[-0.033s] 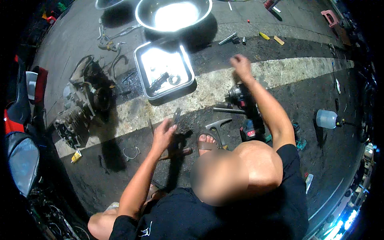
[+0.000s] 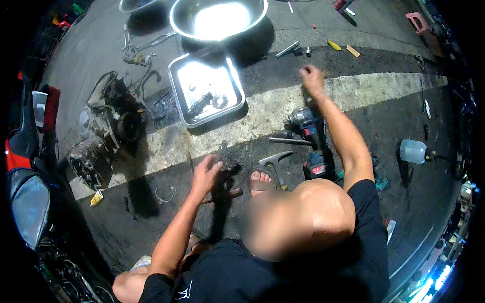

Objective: The person disassembles and reassembles parts of a motorcycle engine on the ground, using an electric drill, a wrench, and a cloth to clean components.

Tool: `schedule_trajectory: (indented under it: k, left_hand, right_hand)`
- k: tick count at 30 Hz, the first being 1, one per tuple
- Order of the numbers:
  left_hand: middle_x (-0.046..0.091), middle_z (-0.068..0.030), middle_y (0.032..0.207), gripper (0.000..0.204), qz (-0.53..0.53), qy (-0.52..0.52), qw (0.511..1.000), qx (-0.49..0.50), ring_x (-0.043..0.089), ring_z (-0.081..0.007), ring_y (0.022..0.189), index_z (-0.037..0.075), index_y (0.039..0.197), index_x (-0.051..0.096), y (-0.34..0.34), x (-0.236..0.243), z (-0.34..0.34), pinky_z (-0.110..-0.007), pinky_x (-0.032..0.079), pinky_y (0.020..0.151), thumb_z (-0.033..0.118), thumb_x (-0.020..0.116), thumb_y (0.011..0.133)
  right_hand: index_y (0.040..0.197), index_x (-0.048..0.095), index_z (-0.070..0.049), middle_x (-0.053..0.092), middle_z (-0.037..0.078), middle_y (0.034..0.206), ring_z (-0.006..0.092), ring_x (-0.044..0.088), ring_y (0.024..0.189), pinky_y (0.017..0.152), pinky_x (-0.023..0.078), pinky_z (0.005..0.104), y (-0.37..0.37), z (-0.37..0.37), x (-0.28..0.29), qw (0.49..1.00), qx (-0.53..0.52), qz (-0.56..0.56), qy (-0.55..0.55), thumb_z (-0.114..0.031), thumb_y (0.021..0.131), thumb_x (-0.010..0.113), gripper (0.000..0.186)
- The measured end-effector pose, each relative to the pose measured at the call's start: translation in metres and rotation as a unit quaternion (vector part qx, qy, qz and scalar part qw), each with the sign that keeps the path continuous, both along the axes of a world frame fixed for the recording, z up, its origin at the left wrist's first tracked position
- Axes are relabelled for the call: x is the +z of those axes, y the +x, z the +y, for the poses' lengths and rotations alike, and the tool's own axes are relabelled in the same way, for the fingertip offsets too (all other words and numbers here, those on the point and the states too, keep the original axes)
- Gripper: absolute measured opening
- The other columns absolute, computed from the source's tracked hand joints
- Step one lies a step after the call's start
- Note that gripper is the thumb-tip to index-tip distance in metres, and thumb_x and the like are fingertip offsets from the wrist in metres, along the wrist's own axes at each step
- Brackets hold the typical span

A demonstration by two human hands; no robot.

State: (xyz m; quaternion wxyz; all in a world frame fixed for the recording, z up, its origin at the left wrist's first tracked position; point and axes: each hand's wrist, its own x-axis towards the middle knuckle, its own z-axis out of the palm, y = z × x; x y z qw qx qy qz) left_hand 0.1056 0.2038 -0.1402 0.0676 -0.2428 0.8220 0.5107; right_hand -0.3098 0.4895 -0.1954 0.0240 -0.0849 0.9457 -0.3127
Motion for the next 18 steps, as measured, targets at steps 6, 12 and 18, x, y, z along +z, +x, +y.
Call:
schedule_trajectory:
  k: [6, 12, 18]
  left_hand:
    - [0.065, -0.0224, 0.103, 0.039, -0.104, -0.039, 0.994, 0.022, 0.061, -0.0402, 0.098, 0.0, 0.109, 0.063, 0.031, -0.018, 0.007, -0.042, 0.048, 0.086, 0.026, 0.071, 0.082]
    - [0.061, -0.0177, 0.094, 0.025, -0.132, -0.131, 0.982, 0.018, 0.06, -0.0368, 0.091, 0.003, 0.094, 0.067, 0.049, -0.002, 0.015, -0.046, 0.049, 0.079, 0.024, 0.065, 0.082]
    - [0.065, -0.0197, 0.1, 0.026, 0.0, -0.025, 0.999, 0.036, 0.061, -0.0367, 0.095, 0.002, 0.101, 0.064, -0.004, 0.014, -0.002, -0.044, 0.048, 0.083, 0.025, 0.061, 0.089]
  right_hand:
    - [0.125, 0.058, -0.012, 0.065, 0.02, 0.112, 0.0355, 0.062, 0.105, 0.09, 0.048, 0.0442, -0.1, -0.016, -0.005, 0.985, 0.001, -0.022, 0.172, -0.033, 0.082, 0.067, 0.049]
    - [0.132, 0.053, -0.014, 0.057, 0.018, 0.13, 0.036, 0.054, 0.119, 0.095, 0.043, 0.048, -0.117, -0.075, -0.024, 0.934, 0.059, -0.164, 0.312, -0.054, 0.083, 0.059, 0.063]
    - [0.119, 0.06, 0.0, 0.067, 0.018, 0.109, 0.0324, 0.064, 0.1, 0.085, 0.047, 0.0416, -0.143, 0.054, -0.06, 0.989, -0.013, 0.0, 0.146, -0.043, 0.083, 0.068, 0.057]
